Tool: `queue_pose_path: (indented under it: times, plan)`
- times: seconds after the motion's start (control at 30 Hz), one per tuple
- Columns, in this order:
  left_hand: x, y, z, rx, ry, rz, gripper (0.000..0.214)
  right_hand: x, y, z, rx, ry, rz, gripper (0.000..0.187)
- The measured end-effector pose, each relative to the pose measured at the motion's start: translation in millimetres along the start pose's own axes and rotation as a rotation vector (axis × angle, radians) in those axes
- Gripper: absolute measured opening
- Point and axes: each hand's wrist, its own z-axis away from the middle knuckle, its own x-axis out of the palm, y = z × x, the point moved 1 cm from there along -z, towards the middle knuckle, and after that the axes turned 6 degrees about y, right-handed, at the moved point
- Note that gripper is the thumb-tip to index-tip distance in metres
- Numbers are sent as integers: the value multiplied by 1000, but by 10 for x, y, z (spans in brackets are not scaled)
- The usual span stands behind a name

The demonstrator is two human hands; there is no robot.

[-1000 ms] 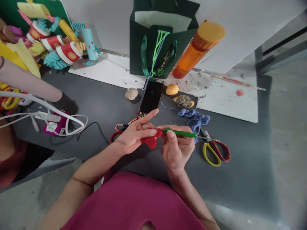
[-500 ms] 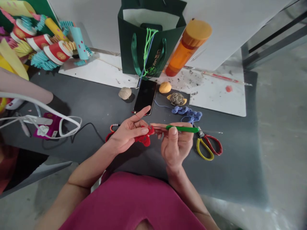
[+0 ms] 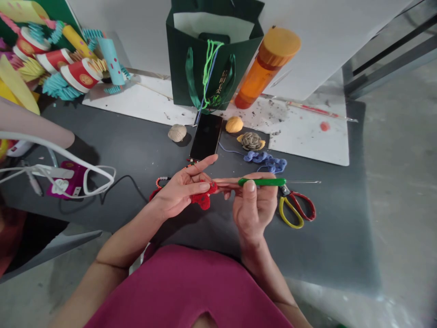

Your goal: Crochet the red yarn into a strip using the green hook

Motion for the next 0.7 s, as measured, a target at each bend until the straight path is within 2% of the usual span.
queue_pose_path:
  times: [0.2,0.3,0.4,0.47,0.57,0.63,0.7]
  plan:
    - [9,-4,12,-3,-23,-33,58,67,-16,-42,129,-66,-68,21]
    - [27,-18,28,93,6,-95,62,158,-18,11,182,-83,-132,22]
    - [31,-31,39,200,51,-147,62,217,-15,64,154,-4,-129,24]
    - [29,-39,41,245,60,-165,62,221,-15,73,114,21,-129,21]
    - [31,-52,41,281,92,-187,63,192,-37,55,29,-28,-85,8]
    - [35,-65,38,305,119,-202,67,171,-70,43,-127,-86,22,4]
    - [38,-81,32,322,130,-198,71,165,-104,47,-339,-115,153,13]
